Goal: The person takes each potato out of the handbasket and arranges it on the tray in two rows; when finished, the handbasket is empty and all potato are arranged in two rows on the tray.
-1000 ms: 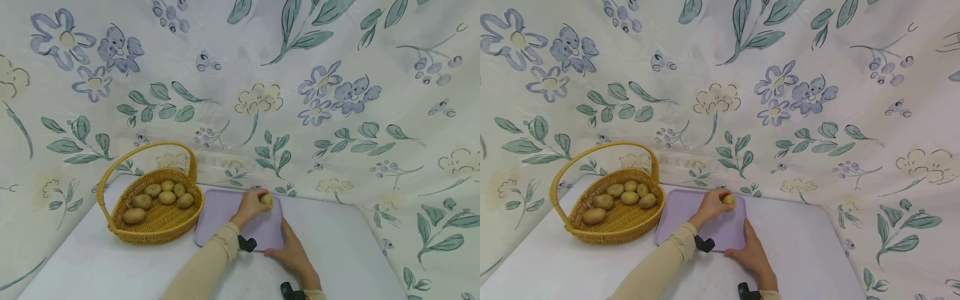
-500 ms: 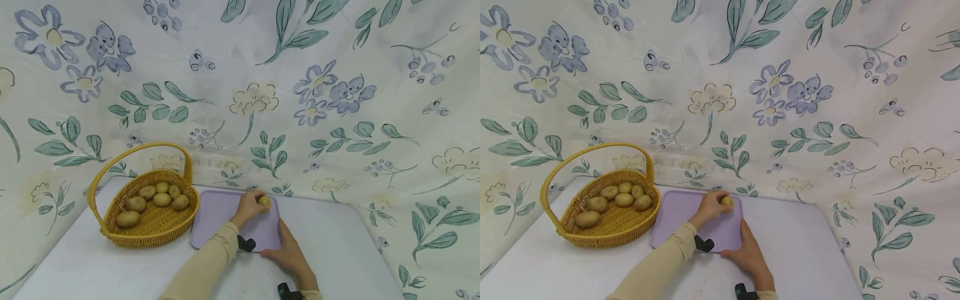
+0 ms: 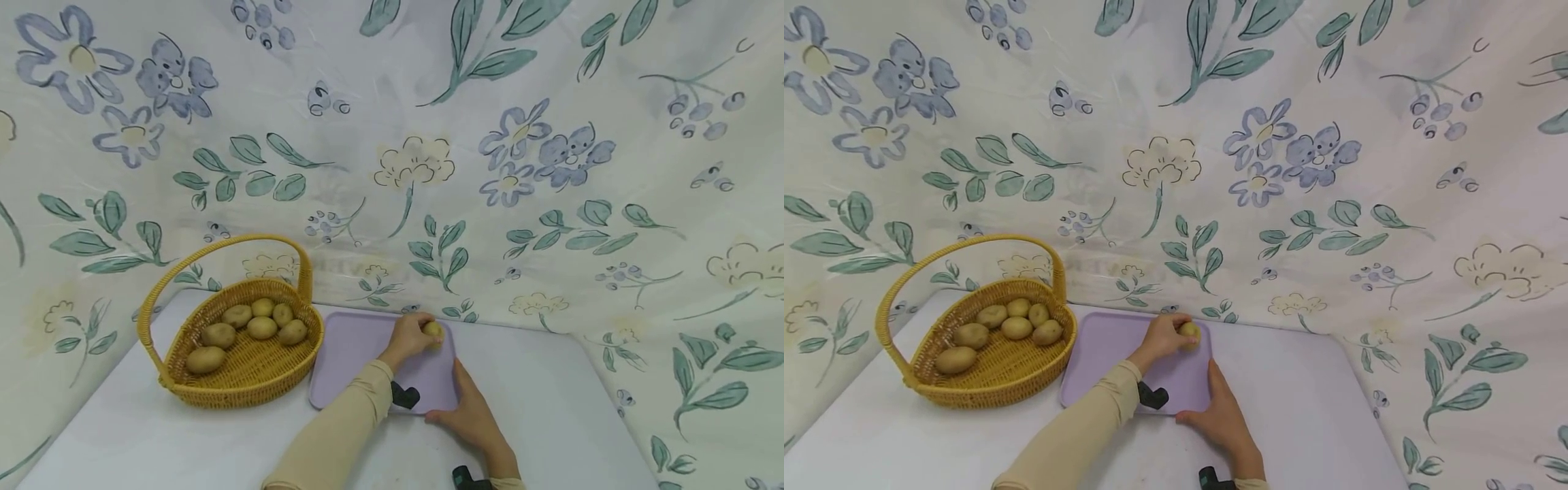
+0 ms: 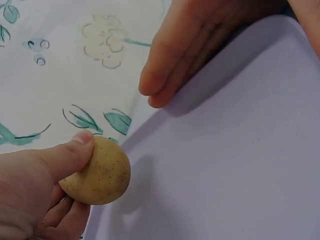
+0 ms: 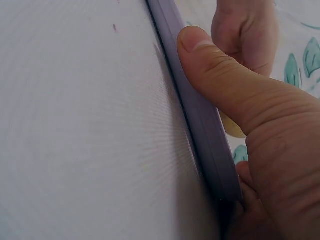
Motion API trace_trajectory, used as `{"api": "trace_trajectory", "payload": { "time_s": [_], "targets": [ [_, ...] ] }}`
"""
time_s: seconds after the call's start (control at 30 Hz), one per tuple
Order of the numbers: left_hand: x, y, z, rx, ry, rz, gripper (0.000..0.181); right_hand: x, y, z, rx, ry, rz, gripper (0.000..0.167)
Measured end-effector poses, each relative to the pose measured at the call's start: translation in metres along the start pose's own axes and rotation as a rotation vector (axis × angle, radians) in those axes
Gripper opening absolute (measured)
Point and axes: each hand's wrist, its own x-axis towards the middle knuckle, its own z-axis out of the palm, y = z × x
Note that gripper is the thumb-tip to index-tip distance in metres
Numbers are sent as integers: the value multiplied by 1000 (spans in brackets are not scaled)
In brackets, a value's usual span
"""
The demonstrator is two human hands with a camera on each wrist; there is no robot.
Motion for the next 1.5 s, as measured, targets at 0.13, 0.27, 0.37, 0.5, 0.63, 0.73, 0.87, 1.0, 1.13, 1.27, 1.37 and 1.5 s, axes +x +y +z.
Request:
{"api": "trace_trajectory", "payload": {
  "time_s": [0.13, 0.27, 0.37, 0.5, 0.63, 0.73, 0.87, 1.0, 1.13, 1.27, 1.37, 1.5],
  "targets": [
    [3, 1, -1, 2, -17, -13, 45, 0, -2, 0, 9, 11, -11, 134],
    [5, 0, 1, 13, -26, -26, 45, -1, -4, 1, 4, 9, -15, 134],
    [7, -2, 3, 19, -38, -21, 45, -1, -4, 1, -10, 13, -10, 134],
    [9, -3, 8, 19, -47, -6, 45, -1, -2, 1, -16, 21, 2, 135],
    [9, -4, 10, 11, -47, -7, 46, -1, -2, 2, -14, 13, 6, 135],
    [9, -6, 11, 6, -49, -8, 46, -1, -3, 2, -11, 8, 2, 136],
    [11, -7, 11, 13, -61, -10, 45, -1, -3, 1, -17, 7, 0, 136],
    [13, -9, 12, 21, -68, -10, 45, -1, -2, 2, -24, 5, 6, 135],
    [14, -12, 13, 26, -65, -6, 45, -2, -1, 3, -29, 2, 7, 135],
    [15, -13, 15, 24, -66, -10, 46, -3, -2, 3, -37, 4, 5, 134],
    [17, -14, 16, 24, -64, -24, 47, -2, -3, 3, -34, 8, -2, 134],
    [17, -14, 16, 23, -61, -49, 47, -2, -3, 3, -37, 8, -11, 134]
  ]
}}
